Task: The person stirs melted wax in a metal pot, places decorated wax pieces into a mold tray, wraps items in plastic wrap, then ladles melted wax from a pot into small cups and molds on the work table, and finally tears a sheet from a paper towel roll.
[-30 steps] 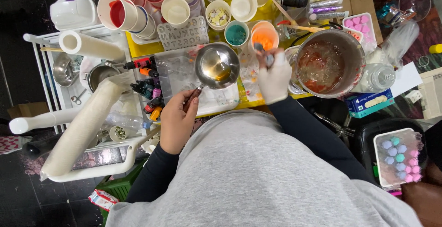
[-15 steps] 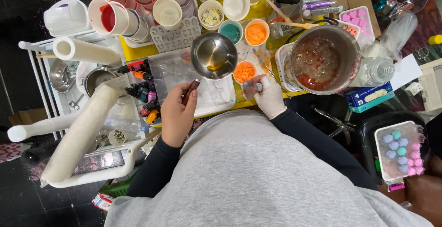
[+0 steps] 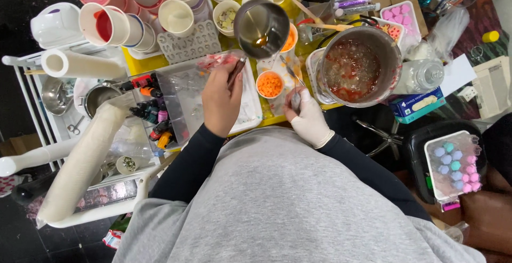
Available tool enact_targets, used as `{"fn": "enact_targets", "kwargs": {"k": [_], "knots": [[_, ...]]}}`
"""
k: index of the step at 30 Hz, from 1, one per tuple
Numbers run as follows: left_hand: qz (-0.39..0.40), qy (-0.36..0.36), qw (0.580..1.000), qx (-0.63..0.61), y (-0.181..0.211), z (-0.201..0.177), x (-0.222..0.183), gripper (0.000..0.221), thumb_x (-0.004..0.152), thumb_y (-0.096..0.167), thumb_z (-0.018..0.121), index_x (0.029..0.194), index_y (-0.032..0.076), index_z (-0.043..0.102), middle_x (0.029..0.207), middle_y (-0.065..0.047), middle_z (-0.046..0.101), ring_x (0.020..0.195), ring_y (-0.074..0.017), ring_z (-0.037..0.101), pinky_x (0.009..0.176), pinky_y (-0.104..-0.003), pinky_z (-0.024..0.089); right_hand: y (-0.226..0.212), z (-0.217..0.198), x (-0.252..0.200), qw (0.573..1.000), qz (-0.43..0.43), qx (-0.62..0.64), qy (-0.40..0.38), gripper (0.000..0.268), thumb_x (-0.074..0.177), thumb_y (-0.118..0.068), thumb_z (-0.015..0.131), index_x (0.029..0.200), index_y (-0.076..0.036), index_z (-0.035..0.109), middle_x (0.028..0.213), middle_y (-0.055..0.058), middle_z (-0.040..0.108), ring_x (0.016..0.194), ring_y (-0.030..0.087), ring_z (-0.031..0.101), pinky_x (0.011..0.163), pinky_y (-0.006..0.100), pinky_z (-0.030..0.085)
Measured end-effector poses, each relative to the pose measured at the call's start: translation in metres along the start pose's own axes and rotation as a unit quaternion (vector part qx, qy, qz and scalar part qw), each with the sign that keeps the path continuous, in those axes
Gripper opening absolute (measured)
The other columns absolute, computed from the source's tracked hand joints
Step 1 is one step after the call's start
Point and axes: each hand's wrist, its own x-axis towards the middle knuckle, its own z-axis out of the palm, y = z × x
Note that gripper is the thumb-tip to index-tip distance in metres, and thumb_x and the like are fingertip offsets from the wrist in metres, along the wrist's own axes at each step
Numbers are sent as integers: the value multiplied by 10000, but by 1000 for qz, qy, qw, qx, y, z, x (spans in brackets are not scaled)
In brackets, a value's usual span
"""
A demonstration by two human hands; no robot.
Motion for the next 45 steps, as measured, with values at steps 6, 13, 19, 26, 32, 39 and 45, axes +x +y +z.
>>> {"fn": "enact_targets", "kwargs": {"k": [6,13,19,26,32,39,45], "knots": [[87,12,995,45,-5,19,20,216,1003,69,677,1216,40,660,1078,-142,674,972,-351,667,809,-424,533,21,3,-2,995,-16,-95,-9,464,962,-33,644,1343,5,381,1061,132,594,944,178,603,853,316,499],[146,-1,986,85,-14,29,29,286,1002,82,700,1285,61,671,1079,-106,672,923,-296,664,781,-414,512,-16,3,4,994,111,-20,-4,456,987,-91,621,1364,10,384,1068,141,648,746,155,635,657,299,542],[180,20,970,159,-18,31,30,293,989,113,722,1281,125,703,1070,-29,686,855,-231,634,821,-381,401,10,12,3,997,7,-45,59,513,997,-110,666,1378,50,362,1175,189,685,946,223,701,784,344,565],[201,34,966,160,-18,32,27,287,992,120,704,1277,144,694,1082,-22,678,898,-215,640,897,-391,381,-3,17,12,963,-74,-221,135,430,1002,-139,692,1302,62,459,1164,287,683,990,401,713,825,440,569],[180,20,972,152,-15,33,26,257,1005,149,700,1262,157,706,1064,-15,677,907,-212,639,898,-393,373,-10,23,27,924,-113,-317,180,358,1007,-109,663,1300,39,521,1115,259,675,901,414,707,771,468,569],[159,18,975,151,-16,35,27,236,1003,180,693,1235,207,724,1049,10,670,871,-213,617,896,-405,351,-22,25,47,884,-98,-414,192,276,996,-71,605,1246,20,532,1069,251,618,755,384,689,642,449,558],[161,16,979,126,-17,33,30,209,1005,178,696,1211,196,723,1033,12,666,939,-204,640,925,-405,337,-15,19,51,881,-62,-436,171,254,1006,-104,620,1209,11,520,1018,235,607,748,365,694,623,434,561]]}}
